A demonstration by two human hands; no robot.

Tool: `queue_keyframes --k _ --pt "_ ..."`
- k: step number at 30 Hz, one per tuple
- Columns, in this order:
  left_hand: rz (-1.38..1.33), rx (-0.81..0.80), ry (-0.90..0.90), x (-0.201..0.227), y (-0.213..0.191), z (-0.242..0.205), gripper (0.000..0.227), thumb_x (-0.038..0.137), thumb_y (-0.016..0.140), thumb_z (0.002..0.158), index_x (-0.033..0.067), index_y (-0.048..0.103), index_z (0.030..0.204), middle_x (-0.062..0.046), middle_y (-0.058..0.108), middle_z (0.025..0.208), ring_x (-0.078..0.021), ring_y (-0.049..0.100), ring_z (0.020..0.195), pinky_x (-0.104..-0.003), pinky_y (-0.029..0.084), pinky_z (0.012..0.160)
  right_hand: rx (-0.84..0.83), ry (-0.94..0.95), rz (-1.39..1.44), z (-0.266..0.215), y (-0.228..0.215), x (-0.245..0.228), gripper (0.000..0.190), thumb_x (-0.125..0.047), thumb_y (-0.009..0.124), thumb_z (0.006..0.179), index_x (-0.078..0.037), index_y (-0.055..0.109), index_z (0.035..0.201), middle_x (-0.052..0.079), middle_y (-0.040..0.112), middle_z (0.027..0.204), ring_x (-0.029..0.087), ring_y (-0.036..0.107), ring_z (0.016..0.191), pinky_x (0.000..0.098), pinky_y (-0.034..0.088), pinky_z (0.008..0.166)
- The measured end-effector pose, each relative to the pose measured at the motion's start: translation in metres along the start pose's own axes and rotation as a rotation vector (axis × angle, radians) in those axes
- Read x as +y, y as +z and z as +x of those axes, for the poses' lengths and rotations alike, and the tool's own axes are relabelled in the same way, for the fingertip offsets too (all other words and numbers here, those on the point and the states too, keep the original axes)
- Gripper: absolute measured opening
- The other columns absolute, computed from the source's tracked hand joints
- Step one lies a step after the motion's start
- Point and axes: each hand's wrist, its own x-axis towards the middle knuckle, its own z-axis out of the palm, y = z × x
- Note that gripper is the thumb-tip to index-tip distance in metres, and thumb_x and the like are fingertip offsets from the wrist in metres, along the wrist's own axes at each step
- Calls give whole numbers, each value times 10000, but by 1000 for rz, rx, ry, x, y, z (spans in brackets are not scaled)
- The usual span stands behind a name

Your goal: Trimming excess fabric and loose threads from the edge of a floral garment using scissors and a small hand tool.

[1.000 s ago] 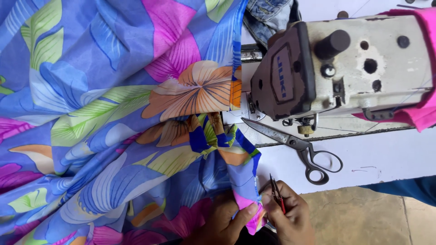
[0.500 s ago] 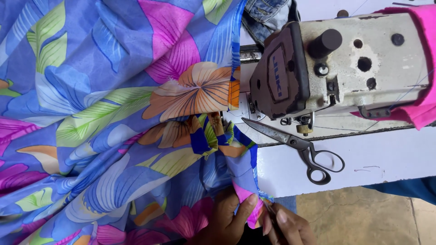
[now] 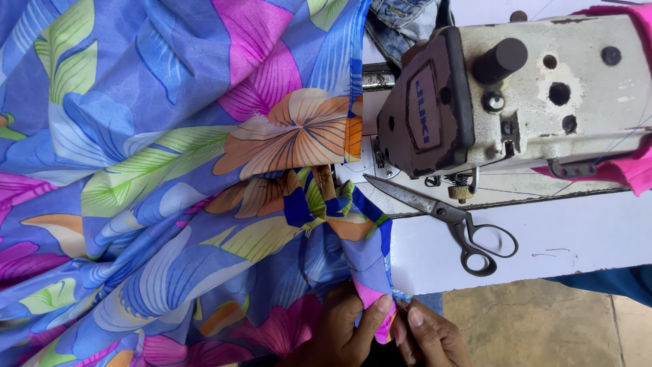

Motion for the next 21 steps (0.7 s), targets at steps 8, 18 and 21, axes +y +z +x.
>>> queue_keyframes --k 8,18,21 --pt "-56 -57 24 -7 0 -1 326 229 468 1071 70 580 809 -71 557 662 -231 559 600 -389 403 596 107 77 68 0 -5 22 496 -326 608 979 16 595 620 49 472 490 96 336 388 260 145 373" --pt "-29 -108 16 -11 -5 -3 366 266 452 1082 78 560 787 -90 566 671 -274 578 622 -419 397 617 52 -75 25 8 -3 26 485 -277 587 1004 -38 574 582 21 406 398 99 302 343 277 152 355" --pt "-202 -135 -103 -7 -7 -2 351 271 448 1086 112 498 777 -24 462 663 -191 479 622 -381 367 629 36 -167 38 8 3 16 530 -266 579 990 -92 480 500 34 403 384 117 321 335 282 175 366"
